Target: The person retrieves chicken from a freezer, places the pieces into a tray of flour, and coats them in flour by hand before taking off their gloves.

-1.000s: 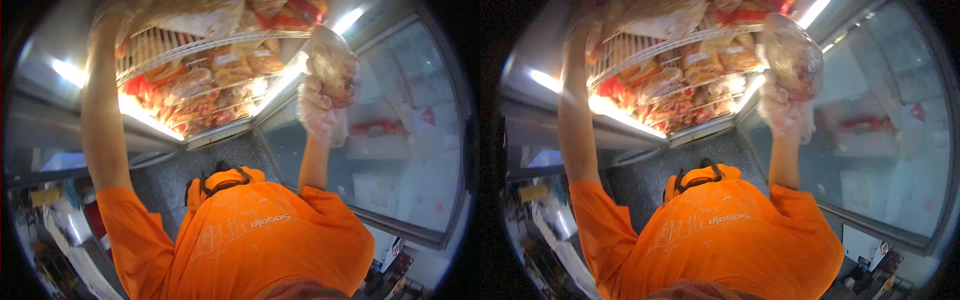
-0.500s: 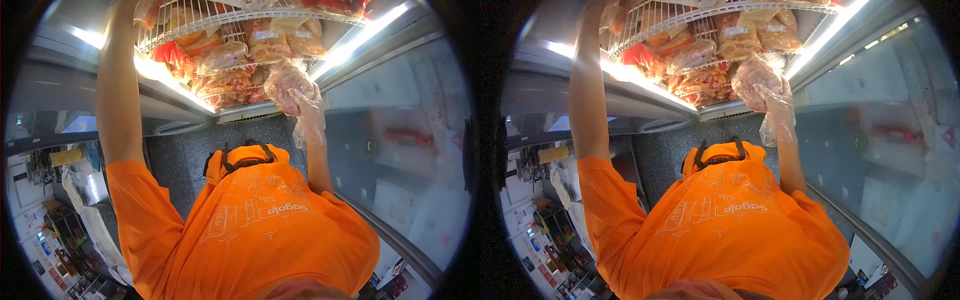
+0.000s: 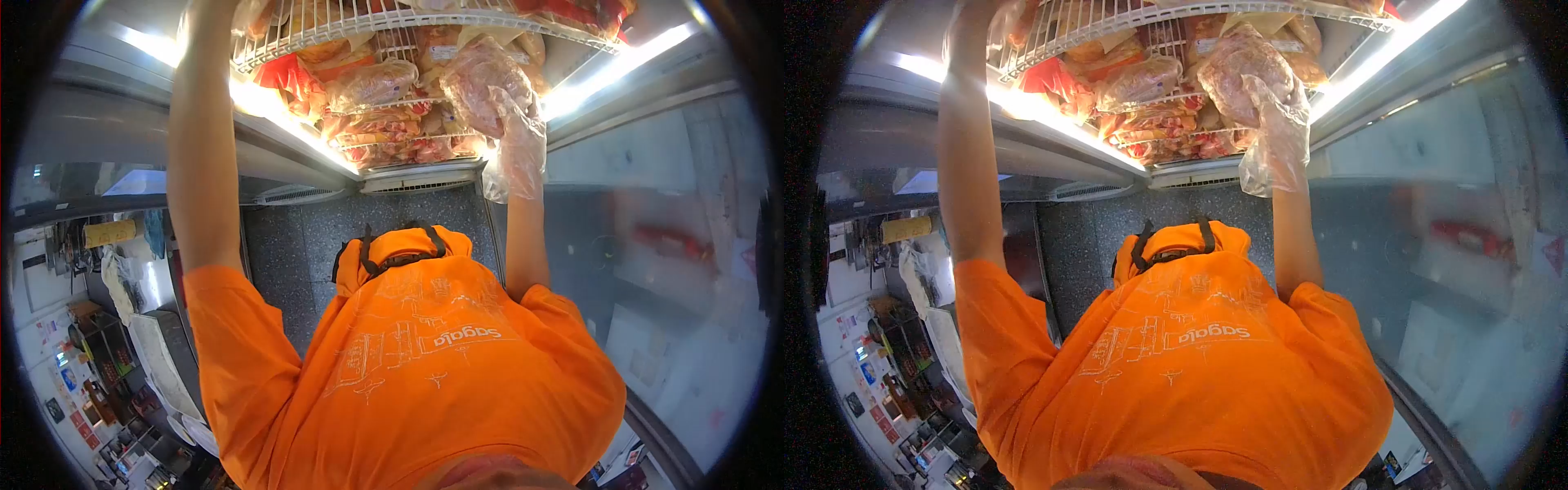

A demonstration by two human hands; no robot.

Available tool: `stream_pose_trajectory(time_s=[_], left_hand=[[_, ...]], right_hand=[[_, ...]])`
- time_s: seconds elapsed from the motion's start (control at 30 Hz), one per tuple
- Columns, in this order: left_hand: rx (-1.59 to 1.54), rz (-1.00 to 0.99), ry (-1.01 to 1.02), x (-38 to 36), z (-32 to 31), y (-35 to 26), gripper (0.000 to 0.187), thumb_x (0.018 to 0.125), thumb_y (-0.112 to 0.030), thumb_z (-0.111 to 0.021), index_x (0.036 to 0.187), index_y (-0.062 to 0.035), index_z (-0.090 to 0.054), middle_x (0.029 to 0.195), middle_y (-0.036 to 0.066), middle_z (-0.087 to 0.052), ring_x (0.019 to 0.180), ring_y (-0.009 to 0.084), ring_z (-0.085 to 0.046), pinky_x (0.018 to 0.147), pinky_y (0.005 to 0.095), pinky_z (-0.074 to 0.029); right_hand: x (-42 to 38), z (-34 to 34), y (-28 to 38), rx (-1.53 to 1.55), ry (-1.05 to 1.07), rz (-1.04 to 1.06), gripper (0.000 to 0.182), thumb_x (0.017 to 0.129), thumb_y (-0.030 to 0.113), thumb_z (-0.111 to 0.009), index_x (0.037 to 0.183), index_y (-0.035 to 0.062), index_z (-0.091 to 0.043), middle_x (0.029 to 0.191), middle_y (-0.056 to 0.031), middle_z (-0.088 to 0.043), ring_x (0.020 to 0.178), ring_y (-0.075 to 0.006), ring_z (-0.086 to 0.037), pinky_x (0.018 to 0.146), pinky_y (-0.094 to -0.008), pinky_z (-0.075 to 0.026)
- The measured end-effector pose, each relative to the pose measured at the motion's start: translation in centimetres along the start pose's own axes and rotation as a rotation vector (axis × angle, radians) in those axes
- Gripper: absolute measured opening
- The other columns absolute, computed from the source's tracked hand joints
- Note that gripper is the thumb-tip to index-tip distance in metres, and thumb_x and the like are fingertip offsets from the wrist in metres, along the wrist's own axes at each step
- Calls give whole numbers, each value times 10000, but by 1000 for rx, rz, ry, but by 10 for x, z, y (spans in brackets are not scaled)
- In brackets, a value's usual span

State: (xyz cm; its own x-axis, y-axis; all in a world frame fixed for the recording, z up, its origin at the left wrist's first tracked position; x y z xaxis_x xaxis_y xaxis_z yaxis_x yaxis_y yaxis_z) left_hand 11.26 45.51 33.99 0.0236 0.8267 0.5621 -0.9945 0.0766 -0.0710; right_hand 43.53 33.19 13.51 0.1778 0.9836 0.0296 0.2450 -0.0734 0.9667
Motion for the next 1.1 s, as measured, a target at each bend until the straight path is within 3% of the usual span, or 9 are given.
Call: stream_pose_trajectory(time_s=[0.17, 0.23, 0.3, 0.37, 0.43, 0.57, 0.87, 1.0, 1.1], left_hand=[[-76, 11, -183, -99, 66, -50, 560, 924, -251, -512, 1431, -65, -361, 1512, 171, -296, 1424, 339, -208, 1158, 488, -197], [-120, 94, -103, -156, 65, -56, 572, 839, -289, -659, 1374, -233, -466, 1444, 123, -422, 1291, 266, -468, 972, 392, -497], [-180, 204, 139, -193, 12, -50, 441, 855, -292, -655, 1274, -215, -541, 1457, 74, -384, 1293, 241, -460, 897, 361, -550], [93, -79, -151, -215, -5, -58, 434, 809, -233, -684, 1225, -187, -569, 1468, 120, -355, 1348, 297, -383, 897, 373, -549], [-66, -68, -349, -229, -14, -69, 455, 777, -188, -693, 1213, -160, -566, 1476, 156, -329, 1337, 318, -392, 967, 402, -503], [53, 153, 85, -237, -91, -75, 612, 732, -155, -745, 1305, -192, -534, 1445, 124, -401, 1288, 287, -456, 950, 377, -503], [-234, -58, -123, -269, -139, -55, 545, 848, -258, -642, 1358, -151, -481, 1363, 124, -480, 1169, 312, -513, 1043, 455, -366], [175, -205, 53, -280, -126, -78, 534, 793, -160, -690, 1304, -142, -535, 1348, 119, -458, 1210, 288, -482, 998, 407, -434], [-229, 141, -49, -298, -102, -64, 502, 820, -217, -705, 1283, -165, -519, 1385, 134, -414, 1238, 311, -459, 977, 421, -473]], right_hand=[[14, 14, -26, 203, -75, -155, 424, 852, 55, -671, 1246, 7, -523, 1127, -89, -610, 989, -164, -607, 825, -278, -533], [14, 18, -33, 309, -61, -195, 402, 875, 67, -638, 1254, 0, -519, 1134, -97, -605, 992, -172, -612, 827, -284, -541], [14, 25, -43, 383, -71, -217, 385, 900, 84, -594, 1265, -6, -512, 1164, -119, -594, 1003, -206, -620, 826, -311, -552], [12, 36, -62, 457, -88, -254, 399, 906, 95, -583, 1282, -7, -493, 1188, -130, -586, 1006, -228, -623, 828, -321, -553], [1, 37, -66, 465, -87, -326, 437, 925, 174, -555, 1316, 3, -462, 1224, -139, -576, 1044, -253, -611, 764, -332, -544], [-11, 42, -75, 447, -117, -342, 463, 923, 229, -527, 1323, 10, -446, 1268, -155, -555, 1075, -280, -594, 698, -346, -513], [-25, 51, -88, 456, -204, -423, 487, 894, 179, -550, 1320, -19, -424, 1252, -157, -549, 1114, -312, -576, 787, -390, -520], [-17, 30, -65, 325, -169, -295, 522, 895, 210, -564, 1351, 1, -419, 1228, -149, -563, 1060, -283, -592, 788, -392, -526], [-1, 4, -18, -63, -90, -21, 537, 889, 197, -583, 1364, 13, -412, 1220, -146, -569, 1079, -283, -587, 827, -395, -527]])
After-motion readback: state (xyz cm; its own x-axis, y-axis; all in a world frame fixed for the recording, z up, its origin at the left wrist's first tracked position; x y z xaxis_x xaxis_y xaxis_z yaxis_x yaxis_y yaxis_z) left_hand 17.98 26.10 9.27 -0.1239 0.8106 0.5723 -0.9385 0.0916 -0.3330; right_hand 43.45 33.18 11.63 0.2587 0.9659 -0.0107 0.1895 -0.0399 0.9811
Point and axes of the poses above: each hand's wrist, its own x-axis towards the middle knuckle, its own z-axis out of the back of the hand, y = z × x, the point moved 7 cm from there along x, towards the middle knuckle
